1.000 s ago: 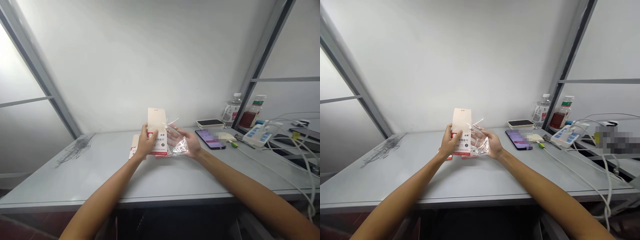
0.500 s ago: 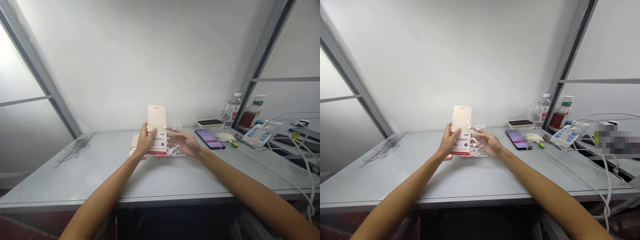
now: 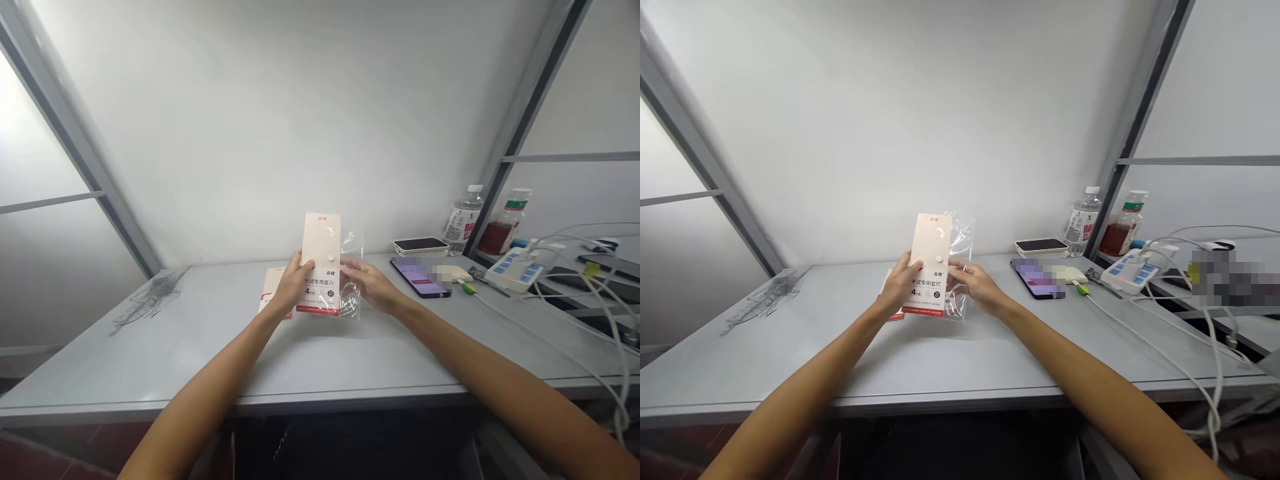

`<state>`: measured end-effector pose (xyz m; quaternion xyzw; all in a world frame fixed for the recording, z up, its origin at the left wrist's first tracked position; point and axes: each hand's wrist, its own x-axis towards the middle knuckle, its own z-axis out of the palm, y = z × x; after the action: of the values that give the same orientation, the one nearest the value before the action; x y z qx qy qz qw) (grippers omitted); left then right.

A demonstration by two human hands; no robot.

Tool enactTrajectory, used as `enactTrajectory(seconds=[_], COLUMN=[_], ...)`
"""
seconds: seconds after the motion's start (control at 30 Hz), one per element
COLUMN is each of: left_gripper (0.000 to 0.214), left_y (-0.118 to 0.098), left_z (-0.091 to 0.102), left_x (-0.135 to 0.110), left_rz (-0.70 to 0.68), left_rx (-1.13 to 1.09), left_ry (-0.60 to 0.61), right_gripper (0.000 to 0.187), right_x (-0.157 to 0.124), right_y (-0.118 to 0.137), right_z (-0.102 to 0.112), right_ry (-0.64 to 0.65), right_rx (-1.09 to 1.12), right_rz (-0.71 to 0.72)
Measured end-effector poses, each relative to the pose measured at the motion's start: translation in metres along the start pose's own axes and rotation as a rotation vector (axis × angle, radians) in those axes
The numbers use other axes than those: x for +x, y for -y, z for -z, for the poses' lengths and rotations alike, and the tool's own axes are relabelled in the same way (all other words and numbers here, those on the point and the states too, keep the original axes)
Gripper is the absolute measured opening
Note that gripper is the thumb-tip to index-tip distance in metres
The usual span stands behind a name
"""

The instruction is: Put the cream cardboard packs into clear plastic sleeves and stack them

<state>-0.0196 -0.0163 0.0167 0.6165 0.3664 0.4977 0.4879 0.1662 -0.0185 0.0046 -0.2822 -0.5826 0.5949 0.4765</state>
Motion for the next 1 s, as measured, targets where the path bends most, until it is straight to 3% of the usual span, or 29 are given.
enactTrajectory(seconds=[0.1,0.17,0.3,0.57,0.8,1.0], left_gripper=[0.065,0.064,0.045,0.055,0.034,0.034], left_y=[-0.0011,-0.0007,0.0011,-0.0023,-0.002,-0.0035], left_z=[0.0002,0.001,0.0027,0.0002,-0.0002,0.0007], left_x=[0.0012,0.0024,0.0032,-0.0009,-0.0004,0.0029], left_rz=[0.001,0.011,0.049,0.11,0.068,0.042], left_rx=[-0.072,-0.1,-0.044,0.085,0.102,0.049], left_ry=[0.121,0.162,0.134,0.09,0.134,0.107], right_gripper=[0.028,0.031,0.037,0.038,0.04,0.042], right_x=[0.0004,-0.0003,-0.0024,-0.0067,-0.0056,-0.0061], right_y=[-0.0003,-0.0001,-0.0007,0.0038,0.0014,0.0024], right_z=[0.0022,0.0023,0.0001,-0.0051,-0.0024,-0.0011], right_ry=[-0.022,-0.024,0.009,0.034,0.041,0.07], right_rx=[-0.064,-0.105,-0.131,-0.192,-0.259,-0.322], right_rz=[0.047,0.067,0.048,0.017,0.027,0.038])
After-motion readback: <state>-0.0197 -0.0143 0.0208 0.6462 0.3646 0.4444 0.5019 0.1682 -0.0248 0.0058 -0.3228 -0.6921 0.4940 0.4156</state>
